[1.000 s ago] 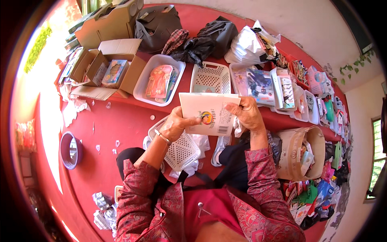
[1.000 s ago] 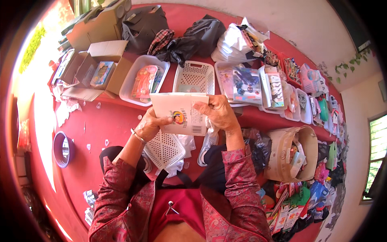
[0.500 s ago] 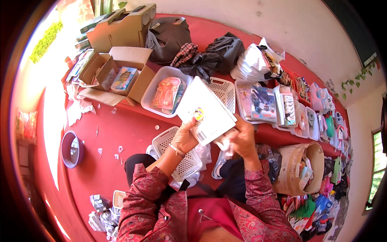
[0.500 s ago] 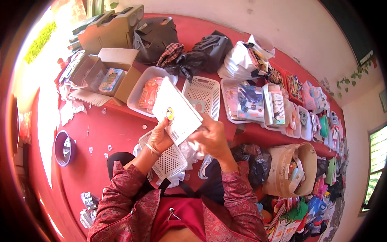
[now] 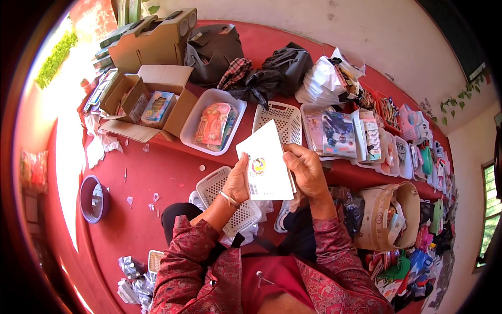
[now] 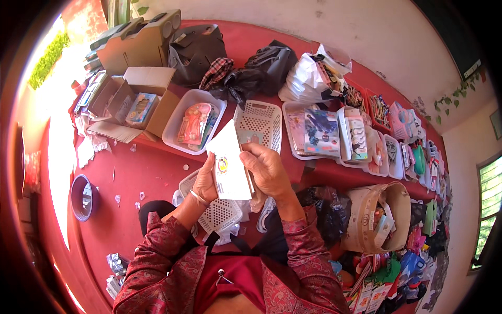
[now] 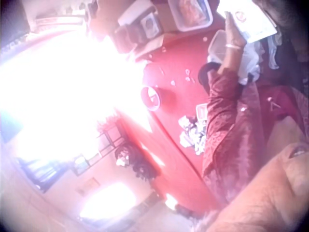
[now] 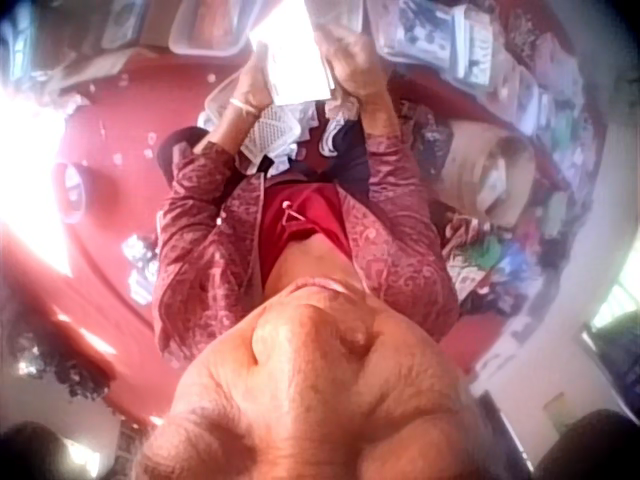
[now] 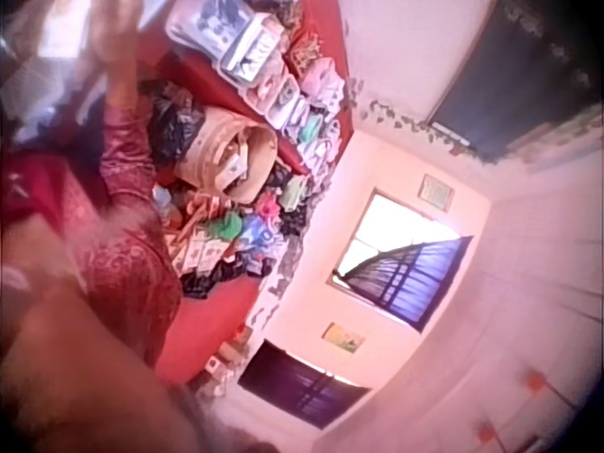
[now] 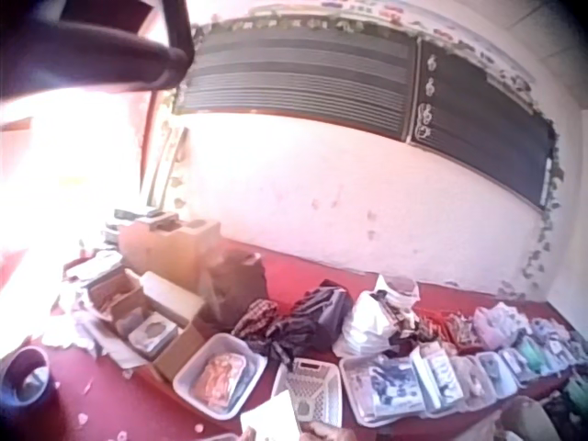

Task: The person sits on a red floor surrounded by boxes and plastic baskets, picking up small books and booklets one by one. They wipe the covers with a white cloth, flip through the pages, and place the items into a white basket.

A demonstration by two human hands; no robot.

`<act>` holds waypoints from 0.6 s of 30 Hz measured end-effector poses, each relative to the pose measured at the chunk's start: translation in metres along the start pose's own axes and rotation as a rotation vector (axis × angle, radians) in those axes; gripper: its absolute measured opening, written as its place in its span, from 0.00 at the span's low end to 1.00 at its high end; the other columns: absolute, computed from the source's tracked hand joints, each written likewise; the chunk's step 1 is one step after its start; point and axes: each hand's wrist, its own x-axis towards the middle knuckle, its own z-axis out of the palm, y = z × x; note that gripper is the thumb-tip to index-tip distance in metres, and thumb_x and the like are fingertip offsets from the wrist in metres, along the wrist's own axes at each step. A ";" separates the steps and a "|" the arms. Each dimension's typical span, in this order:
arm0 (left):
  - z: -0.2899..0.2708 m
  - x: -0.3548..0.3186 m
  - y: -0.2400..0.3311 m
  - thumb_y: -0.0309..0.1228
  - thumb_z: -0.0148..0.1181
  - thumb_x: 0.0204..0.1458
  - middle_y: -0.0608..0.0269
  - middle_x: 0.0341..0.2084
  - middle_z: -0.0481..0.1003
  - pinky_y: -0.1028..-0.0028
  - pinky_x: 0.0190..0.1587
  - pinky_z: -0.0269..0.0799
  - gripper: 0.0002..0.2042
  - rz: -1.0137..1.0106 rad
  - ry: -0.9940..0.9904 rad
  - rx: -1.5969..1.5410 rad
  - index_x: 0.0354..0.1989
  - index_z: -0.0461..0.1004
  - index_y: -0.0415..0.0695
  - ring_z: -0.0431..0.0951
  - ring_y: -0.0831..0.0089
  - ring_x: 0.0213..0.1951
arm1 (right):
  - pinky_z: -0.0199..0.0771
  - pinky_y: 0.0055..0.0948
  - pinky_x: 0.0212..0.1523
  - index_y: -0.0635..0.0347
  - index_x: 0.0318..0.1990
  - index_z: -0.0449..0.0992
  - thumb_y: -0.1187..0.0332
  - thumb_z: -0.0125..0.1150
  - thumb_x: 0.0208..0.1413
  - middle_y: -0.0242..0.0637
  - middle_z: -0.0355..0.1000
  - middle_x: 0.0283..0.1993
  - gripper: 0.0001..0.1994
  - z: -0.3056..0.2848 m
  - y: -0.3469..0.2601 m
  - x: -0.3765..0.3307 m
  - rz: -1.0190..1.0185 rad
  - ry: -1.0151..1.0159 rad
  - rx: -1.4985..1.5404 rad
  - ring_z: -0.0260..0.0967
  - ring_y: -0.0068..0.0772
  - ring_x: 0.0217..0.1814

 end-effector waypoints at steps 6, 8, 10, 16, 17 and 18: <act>0.005 -0.001 -0.001 0.56 0.37 0.54 0.55 0.47 0.70 0.58 0.52 0.65 0.30 -0.038 -0.002 -0.049 0.54 0.61 0.43 0.72 0.59 0.46 | 0.65 0.20 0.43 0.70 0.45 0.68 0.59 0.50 0.58 0.34 0.70 0.38 0.19 -0.003 0.013 0.002 0.074 -0.089 0.053 0.65 0.20 0.41; 0.000 0.000 0.003 0.55 0.40 0.54 0.53 0.49 0.68 0.61 0.53 0.64 0.31 -0.012 -0.017 0.050 0.55 0.59 0.40 0.70 0.60 0.49 | 0.65 0.20 0.42 0.69 0.45 0.68 0.58 0.48 0.59 0.32 0.70 0.37 0.19 -0.010 0.018 0.007 0.066 -0.126 0.078 0.65 0.18 0.40; 0.005 -0.001 0.003 0.55 0.41 0.53 0.54 0.49 0.68 0.60 0.52 0.65 0.31 -0.031 0.014 0.064 0.54 0.60 0.40 0.71 0.60 0.48 | 0.65 0.19 0.41 0.68 0.44 0.69 0.58 0.47 0.59 0.31 0.70 0.37 0.19 -0.016 0.025 0.005 0.069 -0.133 0.108 0.64 0.17 0.40; 0.005 0.002 0.002 0.54 0.41 0.53 0.54 0.49 0.68 0.59 0.52 0.65 0.30 -0.047 0.029 0.025 0.55 0.59 0.42 0.71 0.61 0.49 | 0.65 0.18 0.38 0.68 0.41 0.70 0.59 0.45 0.60 0.30 0.70 0.34 0.18 -0.024 0.034 0.001 0.048 -0.098 0.067 0.63 0.15 0.37; 0.005 0.003 0.001 0.54 0.41 0.53 0.54 0.49 0.68 0.60 0.52 0.65 0.30 -0.048 0.028 0.014 0.56 0.59 0.42 0.71 0.61 0.49 | 0.65 0.18 0.37 0.68 0.41 0.70 0.59 0.45 0.60 0.30 0.70 0.34 0.18 -0.023 0.030 0.000 0.065 -0.084 0.085 0.63 0.15 0.36; 0.004 0.005 0.001 0.54 0.40 0.54 0.55 0.49 0.68 0.60 0.51 0.66 0.30 -0.046 0.043 0.024 0.56 0.58 0.42 0.71 0.61 0.48 | 0.65 0.18 0.37 0.68 0.41 0.70 0.59 0.45 0.60 0.29 0.70 0.33 0.18 -0.021 0.028 -0.001 0.082 -0.071 0.104 0.62 0.15 0.36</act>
